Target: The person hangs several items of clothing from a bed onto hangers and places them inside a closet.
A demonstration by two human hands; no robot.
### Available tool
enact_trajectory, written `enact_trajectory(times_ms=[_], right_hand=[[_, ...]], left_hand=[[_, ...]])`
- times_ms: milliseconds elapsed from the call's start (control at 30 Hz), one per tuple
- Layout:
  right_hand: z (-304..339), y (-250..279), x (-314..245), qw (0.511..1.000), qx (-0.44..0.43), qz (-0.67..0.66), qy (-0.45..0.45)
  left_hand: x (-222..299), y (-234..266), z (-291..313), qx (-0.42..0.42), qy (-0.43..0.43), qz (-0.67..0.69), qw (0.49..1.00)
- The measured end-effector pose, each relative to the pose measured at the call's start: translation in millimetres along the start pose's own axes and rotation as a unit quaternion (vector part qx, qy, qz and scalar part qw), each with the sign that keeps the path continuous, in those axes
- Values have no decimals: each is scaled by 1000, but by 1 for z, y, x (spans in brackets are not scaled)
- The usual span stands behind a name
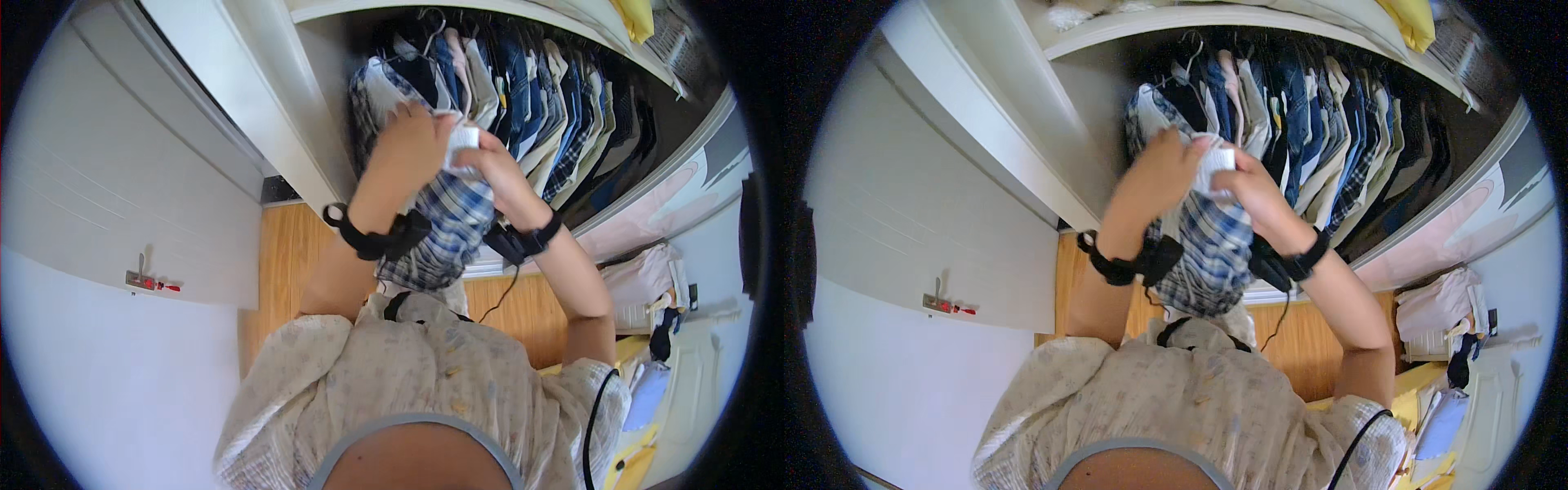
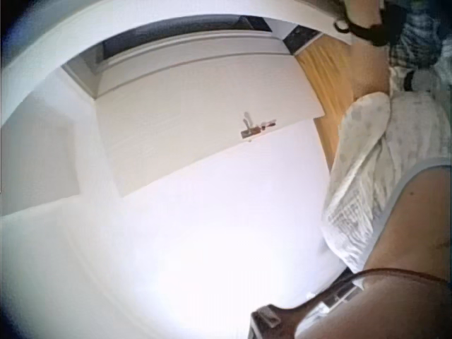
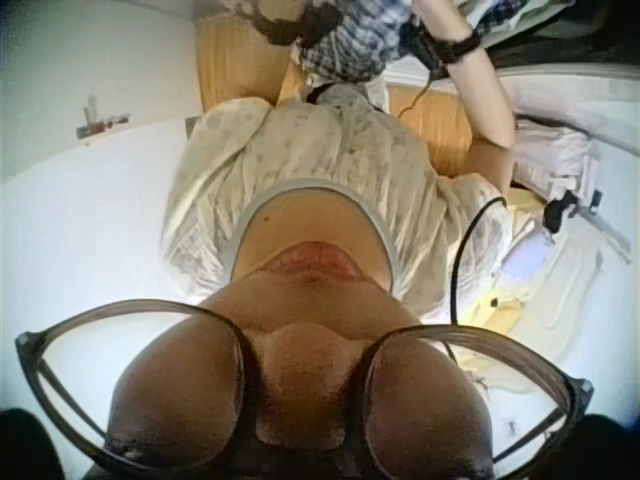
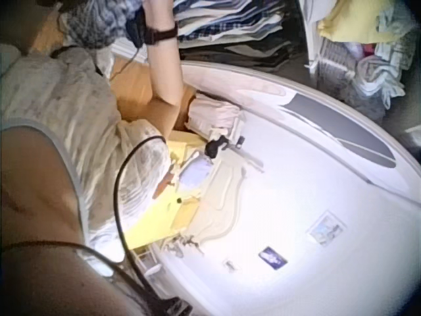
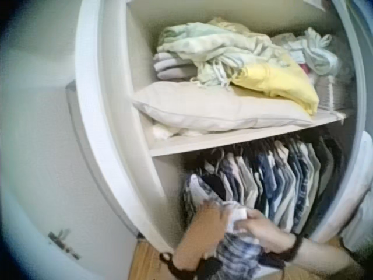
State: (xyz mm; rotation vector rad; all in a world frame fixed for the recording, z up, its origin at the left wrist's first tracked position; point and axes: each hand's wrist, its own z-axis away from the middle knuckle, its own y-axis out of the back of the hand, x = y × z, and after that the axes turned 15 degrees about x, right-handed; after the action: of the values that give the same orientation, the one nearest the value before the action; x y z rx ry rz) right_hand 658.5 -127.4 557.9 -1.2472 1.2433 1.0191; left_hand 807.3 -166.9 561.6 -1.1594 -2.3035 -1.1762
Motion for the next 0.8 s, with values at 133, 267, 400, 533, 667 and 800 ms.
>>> enact_trajectory(times_ms=[133,267,400,533,667,800], right_hand=[[-64,-30,15,997,25,-69,39],[-116,-50,13,994,34,-88,60],[-168,-59,6,988,79,-56,117],[-219,-62,29,988,69,-56,130],[-233,-64,58,981,93,-29,166],[-236,-57,93,980,100,-4,169]], left_hand=[[-14,-37,10,142,27,50,988],[-28,-55,0,207,48,53,976],[-36,-67,-20,223,51,25,973],[-54,-89,-42,261,67,48,962],[-69,-108,-41,287,78,31,954],[-82,-122,-29,247,89,56,963]])
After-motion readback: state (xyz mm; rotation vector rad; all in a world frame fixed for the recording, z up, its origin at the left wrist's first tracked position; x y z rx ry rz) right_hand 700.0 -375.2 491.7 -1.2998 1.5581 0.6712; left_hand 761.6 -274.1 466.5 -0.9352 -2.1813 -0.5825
